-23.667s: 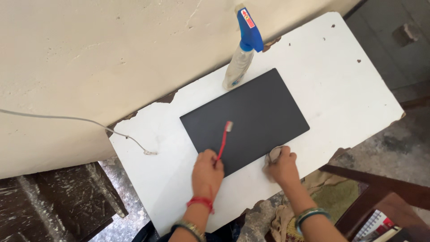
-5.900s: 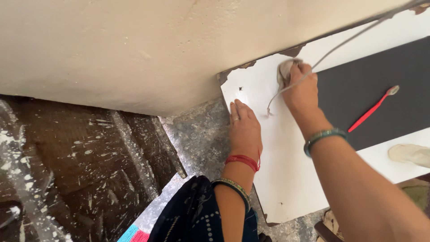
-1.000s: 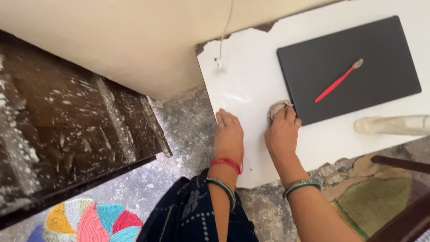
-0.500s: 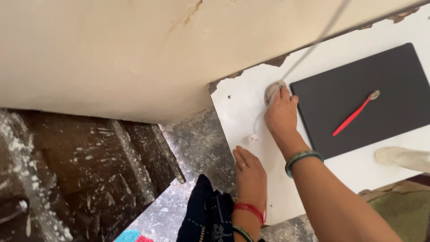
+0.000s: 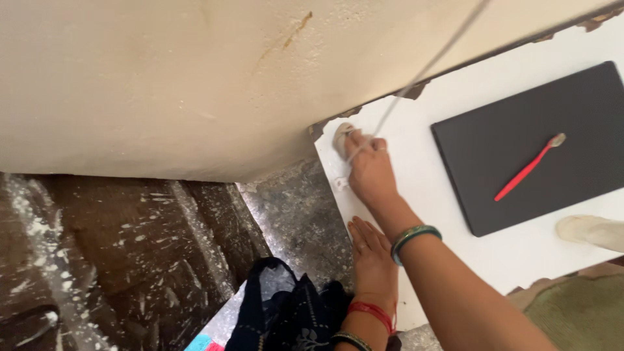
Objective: The person cleans a white table surface using a cloth and a spray bottle. They wipe around a black laptop and a red toothbrush, moving the laptop to clean underneath it. The person sprays the surface with a cleaning solution and continues wiping the table.
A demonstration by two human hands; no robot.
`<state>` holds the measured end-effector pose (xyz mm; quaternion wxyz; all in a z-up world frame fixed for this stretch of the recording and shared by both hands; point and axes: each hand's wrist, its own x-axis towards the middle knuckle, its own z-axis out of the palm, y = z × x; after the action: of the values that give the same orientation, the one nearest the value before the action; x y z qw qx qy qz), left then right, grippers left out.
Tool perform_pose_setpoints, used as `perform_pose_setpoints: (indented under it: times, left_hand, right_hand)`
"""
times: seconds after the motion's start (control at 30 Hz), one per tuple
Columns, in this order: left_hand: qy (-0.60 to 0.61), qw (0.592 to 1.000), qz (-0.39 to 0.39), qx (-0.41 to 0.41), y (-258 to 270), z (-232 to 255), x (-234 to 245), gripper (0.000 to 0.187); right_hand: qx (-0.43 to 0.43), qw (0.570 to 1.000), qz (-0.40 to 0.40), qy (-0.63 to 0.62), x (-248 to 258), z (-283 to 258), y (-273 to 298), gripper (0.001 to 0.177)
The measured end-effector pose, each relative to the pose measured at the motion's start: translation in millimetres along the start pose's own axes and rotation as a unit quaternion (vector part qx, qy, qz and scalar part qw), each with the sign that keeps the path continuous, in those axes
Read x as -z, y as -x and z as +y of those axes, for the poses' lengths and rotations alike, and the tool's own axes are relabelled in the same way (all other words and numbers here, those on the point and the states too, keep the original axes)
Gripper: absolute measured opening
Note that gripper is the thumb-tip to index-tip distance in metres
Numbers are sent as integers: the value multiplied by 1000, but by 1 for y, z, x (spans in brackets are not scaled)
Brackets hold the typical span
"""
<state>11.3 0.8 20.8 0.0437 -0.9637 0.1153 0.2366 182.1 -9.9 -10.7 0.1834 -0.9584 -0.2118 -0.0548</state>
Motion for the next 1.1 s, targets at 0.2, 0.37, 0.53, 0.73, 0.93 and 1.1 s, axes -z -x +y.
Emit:
perform_pose_setpoints:
  times: [0.2,0.37,0.53,0.73,0.93,1.1]
  left_hand:
    - [116,981,147,55,-1,6,-15,72]
    - [164,980,77,84,7,0,-3,73]
    - [180,982,29,53,15,-16,5,86]
    - [260,950,145,91,-9,-43,20,88]
    - [185,968,73,154,-53,-61,42,94]
    - [136,951,206,185,-68,-47,16,62]
  right_hand:
    - [47,995,-52,-69,40,-19,42,52]
    - [15,989,-83,-117,70,-11,83,54]
    - [-26,996,-65,-45,80,25,129,56]
    - [-79,996,-33,0,92,35,195,49]
    - [-65,993,-78,56,91,29,202,56]
    - [0,996,-40,74,86,46,149,55]
